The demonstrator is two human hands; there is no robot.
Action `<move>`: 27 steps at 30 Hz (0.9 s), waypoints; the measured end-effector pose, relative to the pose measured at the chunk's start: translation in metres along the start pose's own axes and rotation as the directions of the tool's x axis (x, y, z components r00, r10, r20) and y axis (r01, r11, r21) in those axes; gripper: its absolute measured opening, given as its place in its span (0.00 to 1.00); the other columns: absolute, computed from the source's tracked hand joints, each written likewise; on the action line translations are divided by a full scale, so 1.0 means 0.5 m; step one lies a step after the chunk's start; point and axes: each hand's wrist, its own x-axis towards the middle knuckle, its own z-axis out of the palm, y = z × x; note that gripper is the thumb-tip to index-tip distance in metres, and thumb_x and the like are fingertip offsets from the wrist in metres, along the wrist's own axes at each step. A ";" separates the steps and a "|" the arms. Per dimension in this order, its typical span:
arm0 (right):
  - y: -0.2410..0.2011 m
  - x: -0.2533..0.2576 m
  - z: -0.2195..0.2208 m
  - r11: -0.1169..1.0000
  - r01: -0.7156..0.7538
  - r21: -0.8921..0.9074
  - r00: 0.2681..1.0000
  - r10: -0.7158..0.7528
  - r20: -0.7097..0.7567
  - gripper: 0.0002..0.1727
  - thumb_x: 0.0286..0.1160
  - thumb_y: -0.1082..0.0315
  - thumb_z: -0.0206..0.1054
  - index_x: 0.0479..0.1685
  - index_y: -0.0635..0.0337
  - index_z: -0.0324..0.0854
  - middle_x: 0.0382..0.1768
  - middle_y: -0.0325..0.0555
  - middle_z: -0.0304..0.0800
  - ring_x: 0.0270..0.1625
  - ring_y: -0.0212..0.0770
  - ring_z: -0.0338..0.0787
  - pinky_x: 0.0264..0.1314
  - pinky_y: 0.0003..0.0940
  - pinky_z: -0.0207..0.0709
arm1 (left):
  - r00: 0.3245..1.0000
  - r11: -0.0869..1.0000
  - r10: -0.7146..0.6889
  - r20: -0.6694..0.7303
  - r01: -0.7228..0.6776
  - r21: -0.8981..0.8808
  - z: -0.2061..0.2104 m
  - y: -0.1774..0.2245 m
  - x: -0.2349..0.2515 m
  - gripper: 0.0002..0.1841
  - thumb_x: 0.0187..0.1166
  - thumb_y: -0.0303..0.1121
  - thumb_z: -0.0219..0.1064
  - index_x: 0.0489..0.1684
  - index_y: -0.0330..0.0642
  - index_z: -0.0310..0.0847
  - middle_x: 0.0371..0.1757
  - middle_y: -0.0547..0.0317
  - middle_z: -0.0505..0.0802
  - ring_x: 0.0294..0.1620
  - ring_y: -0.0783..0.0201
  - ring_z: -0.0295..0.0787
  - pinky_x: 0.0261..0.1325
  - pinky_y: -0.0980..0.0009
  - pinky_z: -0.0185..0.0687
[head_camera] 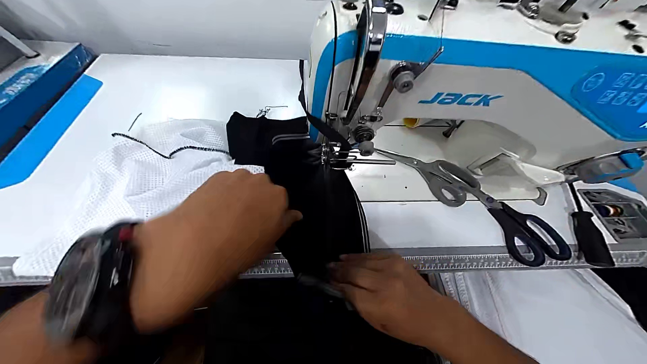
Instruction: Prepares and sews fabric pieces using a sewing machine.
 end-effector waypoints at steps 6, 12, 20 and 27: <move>0.007 -0.017 -0.008 1.000 0.023 -0.005 1.000 -0.023 0.006 0.11 0.84 0.73 0.57 0.42 0.59 0.87 0.42 0.45 0.96 0.52 0.41 0.96 0.61 0.35 0.87 | 0.945 0.916 0.281 -0.168 -0.317 -0.247 0.102 0.065 0.106 0.32 0.76 0.57 0.69 0.60 0.33 0.85 0.65 0.41 0.89 0.65 0.44 0.89 0.60 0.48 0.88; 0.046 -0.039 -0.094 0.984 -0.029 0.177 0.994 0.010 0.108 0.14 0.89 0.69 0.56 0.47 0.55 0.90 0.49 0.39 0.98 0.63 0.34 0.93 0.76 0.34 0.82 | 0.995 0.976 -0.045 -0.092 0.024 -0.216 0.188 0.030 0.028 0.62 0.63 0.84 0.50 0.92 0.39 0.59 0.92 0.49 0.68 0.88 0.49 0.67 0.86 0.44 0.60; 0.088 -0.017 -0.060 0.980 -0.054 0.190 0.997 0.042 0.067 0.10 0.84 0.71 0.61 0.45 0.57 0.91 0.47 0.41 0.98 0.62 0.36 0.94 0.76 0.35 0.83 | 0.999 0.982 0.034 -0.019 -0.037 -0.185 0.178 -0.040 0.077 0.68 0.59 0.89 0.42 0.95 0.40 0.50 0.92 0.43 0.66 0.87 0.37 0.65 0.84 0.33 0.54; 0.132 0.016 -0.042 0.986 -0.068 0.155 0.998 0.067 0.011 0.09 0.82 0.72 0.62 0.44 0.58 0.90 0.48 0.42 0.98 0.63 0.36 0.93 0.78 0.34 0.81 | 0.980 0.989 -0.023 0.198 0.051 -0.139 0.138 -0.093 0.162 0.73 0.50 0.91 0.50 0.98 0.46 0.43 0.96 0.48 0.55 0.93 0.38 0.52 0.85 0.29 0.47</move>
